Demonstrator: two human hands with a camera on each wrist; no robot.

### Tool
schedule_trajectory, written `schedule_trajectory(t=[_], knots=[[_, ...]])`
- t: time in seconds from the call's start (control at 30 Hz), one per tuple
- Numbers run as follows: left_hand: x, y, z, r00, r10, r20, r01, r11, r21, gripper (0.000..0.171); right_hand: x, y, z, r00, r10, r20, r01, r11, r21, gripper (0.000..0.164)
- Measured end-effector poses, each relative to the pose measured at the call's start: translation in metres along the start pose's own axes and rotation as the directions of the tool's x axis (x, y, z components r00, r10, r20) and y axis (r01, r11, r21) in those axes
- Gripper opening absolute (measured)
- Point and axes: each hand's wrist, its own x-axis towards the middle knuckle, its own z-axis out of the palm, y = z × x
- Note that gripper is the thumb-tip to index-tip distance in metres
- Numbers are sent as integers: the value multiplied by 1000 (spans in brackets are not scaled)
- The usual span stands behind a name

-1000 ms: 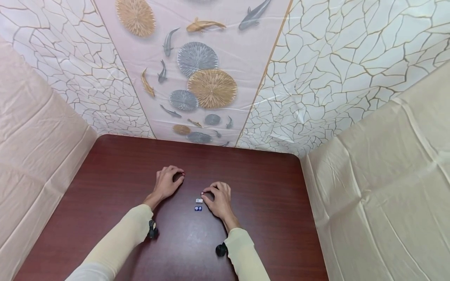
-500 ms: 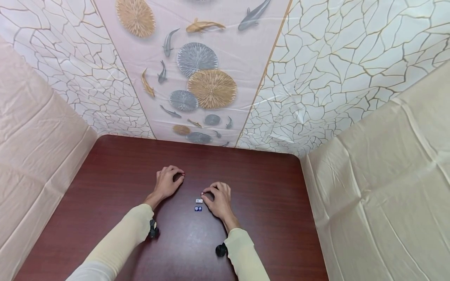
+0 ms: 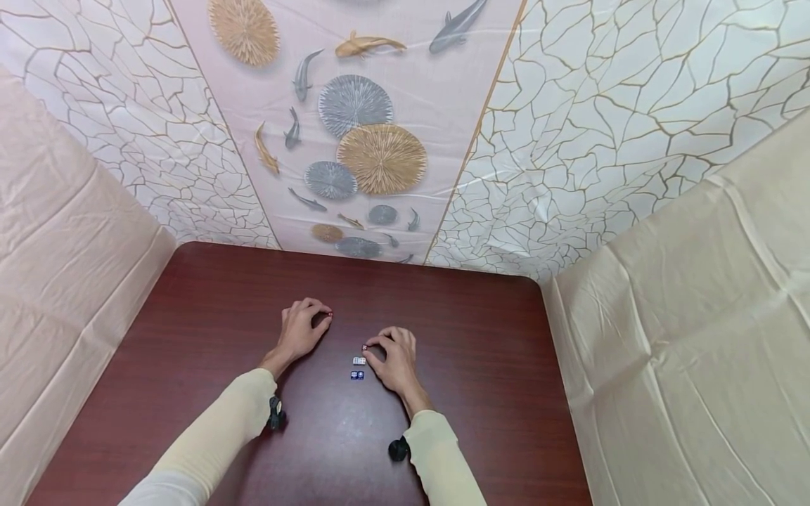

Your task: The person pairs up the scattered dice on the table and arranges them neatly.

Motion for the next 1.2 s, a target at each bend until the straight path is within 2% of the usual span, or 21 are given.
schedule_trajectory(t=[0.2, 0.57, 0.8, 1.0, 1.2], knots=[[-10, 0, 4, 998, 49, -37, -50, 999, -19, 14, 0, 3, 2, 999, -29, -36, 29, 1000, 7, 14], [-34, 13, 12, 986, 149, -72, -152, 987, -45, 12, 1, 0, -3, 999, 24, 27, -24, 1000, -16, 14], [-45, 24, 18, 978, 205, -36, -207, 977, -51, 12, 1, 0, -3, 999, 30, 35, -30, 999, -19, 15], [-47, 29, 23, 967, 256, -4, -256, 965, -62, 11, 0, 1, -2, 997, 57, 55, -56, 998, -18, 16], [-44, 33, 24, 964, 258, 63, -253, 965, -68, 14, 1, 1, -1, 997, 53, 55, -53, 998, -16, 16]])
